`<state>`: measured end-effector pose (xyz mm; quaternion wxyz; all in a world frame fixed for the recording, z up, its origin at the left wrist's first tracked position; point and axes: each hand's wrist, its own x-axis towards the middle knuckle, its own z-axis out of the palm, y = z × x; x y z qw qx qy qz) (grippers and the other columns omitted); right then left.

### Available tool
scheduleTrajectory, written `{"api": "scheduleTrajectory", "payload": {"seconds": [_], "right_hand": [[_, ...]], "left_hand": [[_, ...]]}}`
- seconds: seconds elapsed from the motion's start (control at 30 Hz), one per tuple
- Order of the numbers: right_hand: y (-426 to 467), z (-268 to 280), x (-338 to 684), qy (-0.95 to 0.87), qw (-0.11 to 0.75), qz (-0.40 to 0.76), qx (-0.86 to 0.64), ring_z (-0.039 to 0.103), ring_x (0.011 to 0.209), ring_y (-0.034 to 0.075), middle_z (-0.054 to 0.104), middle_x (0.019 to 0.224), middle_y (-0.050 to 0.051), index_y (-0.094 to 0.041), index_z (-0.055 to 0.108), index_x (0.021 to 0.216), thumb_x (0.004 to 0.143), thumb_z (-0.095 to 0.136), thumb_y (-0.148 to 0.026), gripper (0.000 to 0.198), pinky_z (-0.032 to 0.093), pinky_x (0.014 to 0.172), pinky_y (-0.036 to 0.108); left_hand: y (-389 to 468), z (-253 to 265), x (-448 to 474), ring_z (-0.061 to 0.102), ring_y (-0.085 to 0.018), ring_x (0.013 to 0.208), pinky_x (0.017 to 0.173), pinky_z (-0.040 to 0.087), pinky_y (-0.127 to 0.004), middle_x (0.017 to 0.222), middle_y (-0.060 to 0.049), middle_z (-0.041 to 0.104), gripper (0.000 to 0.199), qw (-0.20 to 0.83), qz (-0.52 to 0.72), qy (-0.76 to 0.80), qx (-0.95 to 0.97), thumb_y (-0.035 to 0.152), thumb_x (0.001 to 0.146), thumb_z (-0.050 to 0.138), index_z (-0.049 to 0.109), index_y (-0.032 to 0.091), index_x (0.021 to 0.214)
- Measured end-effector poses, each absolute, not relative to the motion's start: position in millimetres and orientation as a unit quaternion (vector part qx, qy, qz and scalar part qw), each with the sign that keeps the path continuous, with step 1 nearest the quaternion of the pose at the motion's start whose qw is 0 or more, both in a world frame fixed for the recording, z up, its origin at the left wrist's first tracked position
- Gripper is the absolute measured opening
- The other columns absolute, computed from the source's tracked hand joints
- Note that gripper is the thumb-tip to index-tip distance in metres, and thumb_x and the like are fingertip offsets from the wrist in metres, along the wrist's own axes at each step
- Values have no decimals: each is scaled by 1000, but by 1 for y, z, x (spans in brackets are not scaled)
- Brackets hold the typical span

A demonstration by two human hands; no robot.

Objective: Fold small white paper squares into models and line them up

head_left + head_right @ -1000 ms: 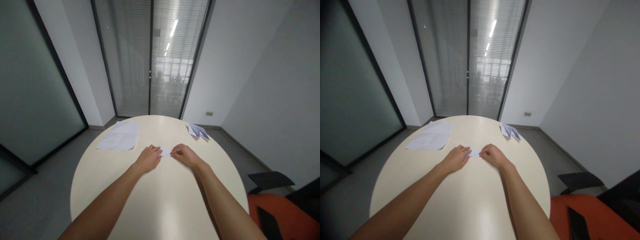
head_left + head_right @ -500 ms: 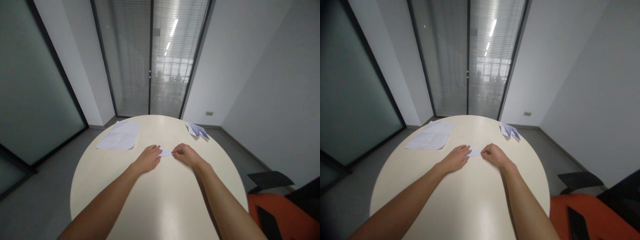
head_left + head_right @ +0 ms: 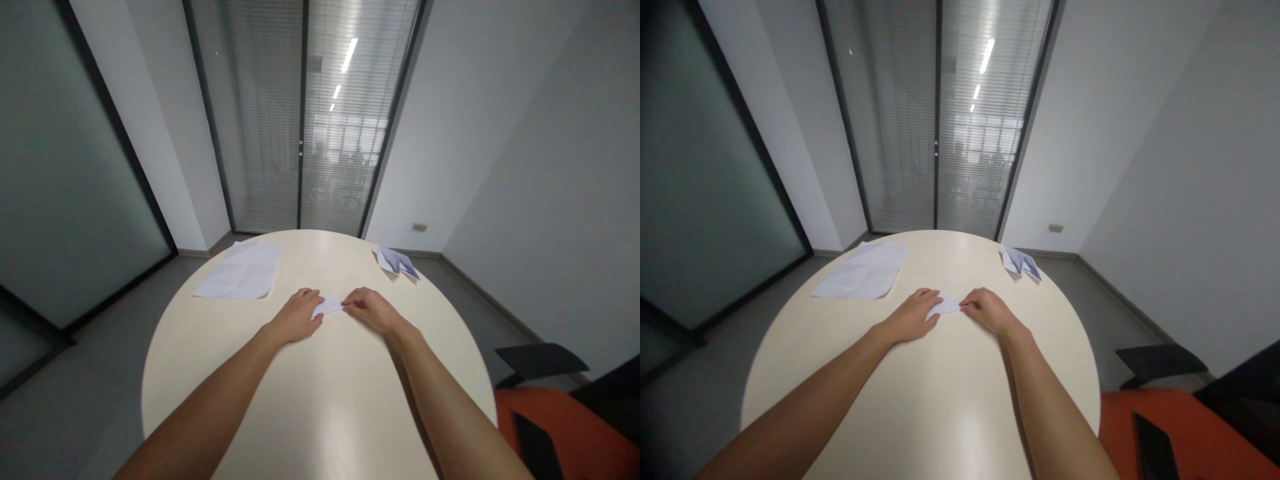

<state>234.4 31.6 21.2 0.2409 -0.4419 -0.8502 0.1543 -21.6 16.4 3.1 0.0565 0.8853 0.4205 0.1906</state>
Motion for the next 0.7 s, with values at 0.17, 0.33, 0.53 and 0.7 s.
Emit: {"api": "scheduleTrajectory", "payload": {"seconds": [0.17,0.33,0.53,0.7], "right_hand": [[33,20,236,-859,243,151,-425,64,84,21,75,89,6,-22,78,95,92,64,-33,18,46,79,31],[33,21,236,-860,239,147,-426,64,86,21,75,90,6,-21,77,94,93,63,-33,19,46,79,31],[33,20,236,-850,237,138,-449,62,79,20,72,86,6,-21,77,93,91,64,-34,19,45,72,30],[31,22,234,-846,237,141,-456,62,77,20,73,85,5,-22,77,100,91,63,-33,20,45,70,29]], "left_hand": [[17,3,-22,43,-30,137,117,34,-42,148,-12,53,42,68,181,431,881,29,94,53,62,13,132],[16,5,-24,53,-28,125,109,42,-42,138,-10,61,37,53,211,432,875,30,93,58,67,18,126],[15,7,-21,59,-25,111,100,48,-39,122,-7,70,29,59,243,445,860,27,92,59,72,20,117],[15,8,-19,63,-25,106,97,49,-39,116,-5,74,26,65,252,458,850,29,94,56,73,22,113]]}}
